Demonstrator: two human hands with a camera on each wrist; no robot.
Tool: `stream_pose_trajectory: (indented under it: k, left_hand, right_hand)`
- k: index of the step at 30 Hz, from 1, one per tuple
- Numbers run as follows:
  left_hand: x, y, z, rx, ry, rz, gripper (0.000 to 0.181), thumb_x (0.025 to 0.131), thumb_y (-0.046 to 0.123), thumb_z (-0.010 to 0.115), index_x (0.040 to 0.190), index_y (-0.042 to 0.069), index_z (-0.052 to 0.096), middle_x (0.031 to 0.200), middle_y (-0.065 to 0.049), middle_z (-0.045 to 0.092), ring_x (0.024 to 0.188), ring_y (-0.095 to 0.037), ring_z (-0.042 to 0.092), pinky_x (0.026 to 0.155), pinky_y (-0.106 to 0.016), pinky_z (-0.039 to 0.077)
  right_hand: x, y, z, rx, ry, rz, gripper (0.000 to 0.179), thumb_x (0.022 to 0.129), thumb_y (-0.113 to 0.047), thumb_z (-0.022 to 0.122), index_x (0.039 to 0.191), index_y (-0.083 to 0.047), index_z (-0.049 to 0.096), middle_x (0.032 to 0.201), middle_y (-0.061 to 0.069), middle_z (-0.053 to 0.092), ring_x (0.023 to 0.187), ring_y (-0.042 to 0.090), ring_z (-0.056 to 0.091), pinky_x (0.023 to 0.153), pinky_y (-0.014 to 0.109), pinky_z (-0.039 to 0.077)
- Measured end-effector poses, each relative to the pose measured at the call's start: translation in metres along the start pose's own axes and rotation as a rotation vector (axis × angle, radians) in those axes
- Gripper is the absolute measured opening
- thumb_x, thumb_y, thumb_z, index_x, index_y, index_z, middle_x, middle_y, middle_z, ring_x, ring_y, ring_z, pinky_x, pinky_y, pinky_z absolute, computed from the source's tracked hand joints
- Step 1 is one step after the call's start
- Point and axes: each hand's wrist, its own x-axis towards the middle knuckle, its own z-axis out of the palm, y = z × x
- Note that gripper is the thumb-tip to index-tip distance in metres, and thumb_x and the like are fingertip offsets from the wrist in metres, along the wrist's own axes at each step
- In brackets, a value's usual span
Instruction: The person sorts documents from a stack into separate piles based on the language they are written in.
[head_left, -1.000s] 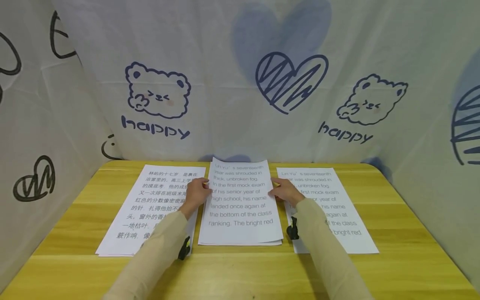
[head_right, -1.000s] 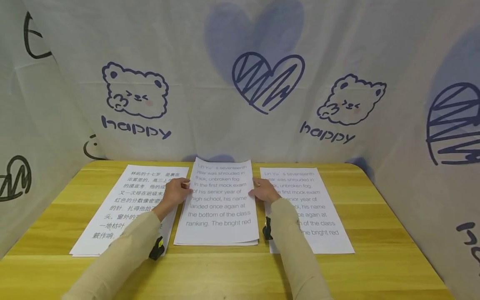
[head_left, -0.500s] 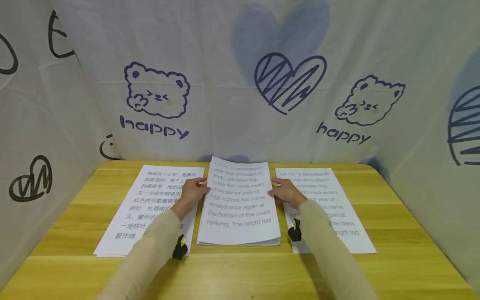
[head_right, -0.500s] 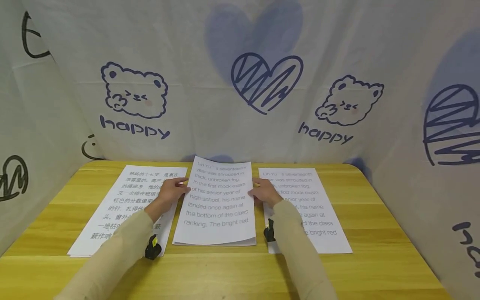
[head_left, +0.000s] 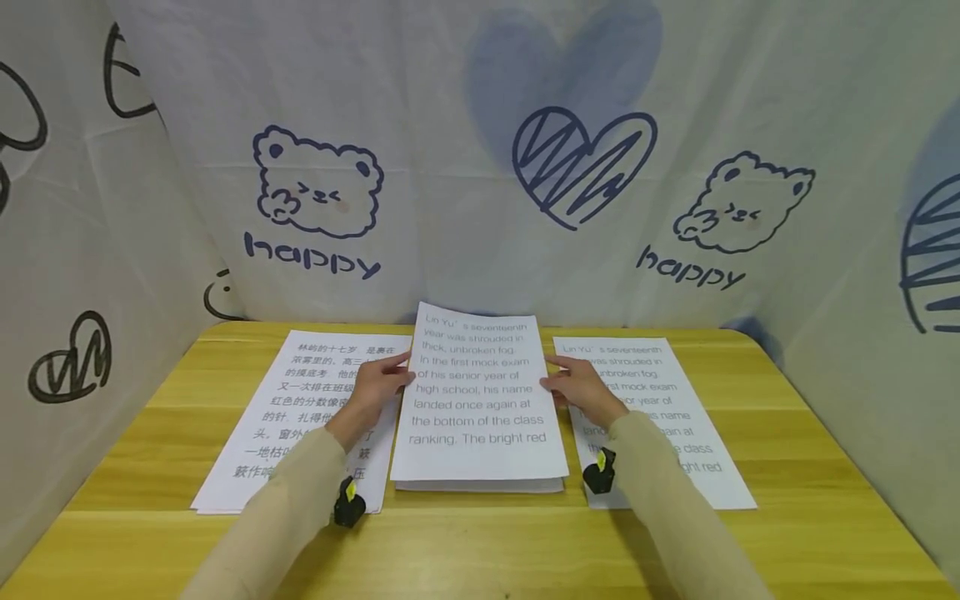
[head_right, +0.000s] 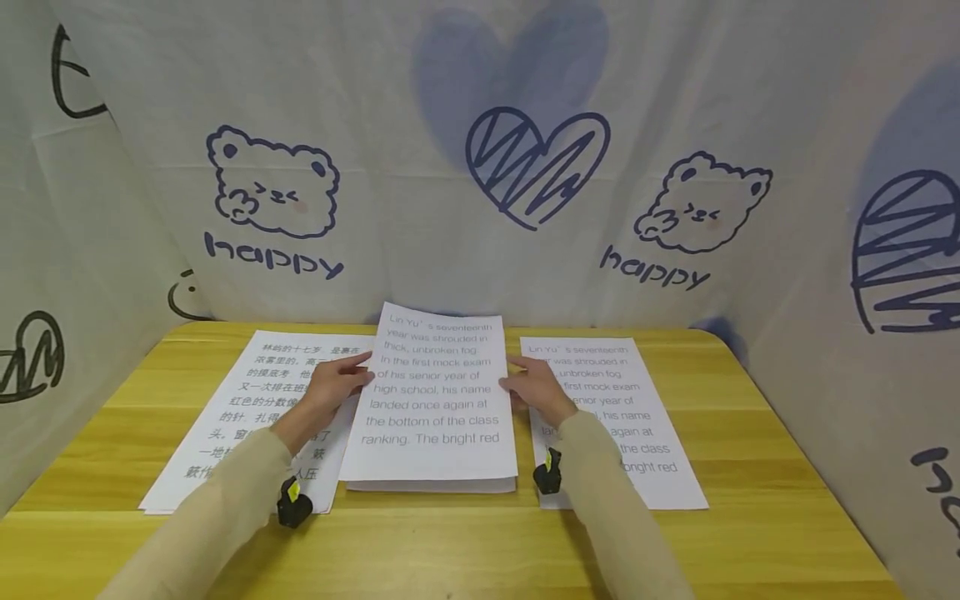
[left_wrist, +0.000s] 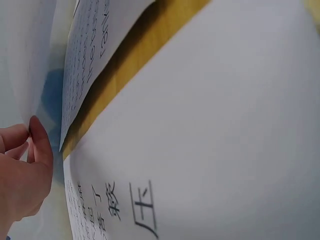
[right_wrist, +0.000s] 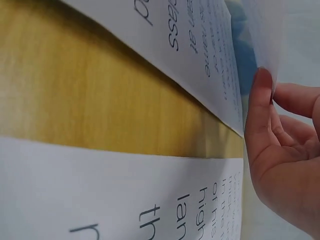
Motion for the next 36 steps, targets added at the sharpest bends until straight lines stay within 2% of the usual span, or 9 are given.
stream_pose_trajectory:
  k: [3,8,15,23,28,32,36]
  left_hand:
    - [-0.003,0.0,-0.004,-0.054,0.008,-0.017,0.048,0.093,0.005,0.06,0.14,0.007,0.049,0.12,-0.015,0.054,0.105,-0.022,0.055,0.094,-0.032,0.047]
    - [-0.011,-0.004,-0.009,-0.085,0.014,-0.041,0.049,0.093,0.005,0.061,0.141,0.008,0.05,0.119,-0.014,0.053,0.103,-0.021,0.055,0.094,-0.031,0.048]
    - [-0.028,-0.013,-0.019,0.002,-0.031,-0.035,0.047,0.094,0.006,0.059,0.141,0.007,0.049,0.115,-0.013,0.053,0.099,-0.02,0.056,0.093,-0.031,0.048]
    - [-0.041,-0.019,-0.017,0.007,-0.024,-0.032,0.047,0.093,0.008,0.061,0.139,0.005,0.05,0.111,-0.012,0.055,0.095,-0.018,0.055,0.09,-0.029,0.05]
    - [-0.045,-0.019,-0.005,0.004,-0.012,-0.024,0.048,0.092,0.006,0.062,0.138,0.005,0.052,0.108,-0.011,0.057,0.093,-0.018,0.055,0.085,-0.028,0.05]
    - [-0.039,-0.013,0.016,-0.011,-0.025,-0.008,0.047,0.09,0.004,0.064,0.136,0.004,0.055,0.103,-0.01,0.057,0.088,-0.018,0.053,0.075,-0.023,0.047]
    - [-0.031,-0.003,0.039,0.011,-0.034,0.024,0.045,0.091,0.005,0.063,0.136,0.006,0.055,0.101,-0.008,0.058,0.088,-0.017,0.055,0.075,-0.024,0.046]
  right_hand:
    - [-0.002,-0.001,0.002,0.014,0.011,-0.008,0.057,0.095,-0.009,0.06,0.148,-0.008,0.039,0.114,0.016,0.059,0.094,0.024,0.063,0.083,0.034,0.053]
    - [-0.011,0.002,0.007,0.04,0.021,-0.016,0.058,0.094,-0.009,0.062,0.148,-0.01,0.04,0.113,0.016,0.061,0.094,0.024,0.063,0.085,0.036,0.053]
    - [-0.025,0.004,0.016,0.043,0.018,-0.034,0.058,0.092,-0.007,0.064,0.146,-0.006,0.042,0.105,0.016,0.061,0.085,0.022,0.062,0.08,0.034,0.054]
    - [-0.037,0.003,0.015,0.003,0.035,-0.062,0.055,0.092,-0.006,0.063,0.144,-0.004,0.043,0.102,0.015,0.062,0.081,0.02,0.062,0.076,0.034,0.055]
    - [-0.049,0.003,0.006,-0.054,0.059,-0.076,0.056,0.092,-0.006,0.063,0.144,-0.002,0.043,0.1,0.015,0.062,0.08,0.02,0.064,0.075,0.034,0.055]
    - [-0.051,0.008,-0.011,-0.108,0.091,-0.073,0.058,0.092,-0.009,0.064,0.145,-0.003,0.042,0.102,0.017,0.061,0.082,0.023,0.065,0.074,0.033,0.056]
    - [-0.043,0.018,-0.031,-0.144,0.13,-0.038,0.06,0.092,-0.017,0.065,0.146,-0.009,0.042,0.107,0.016,0.06,0.087,0.024,0.064,0.073,0.029,0.055]
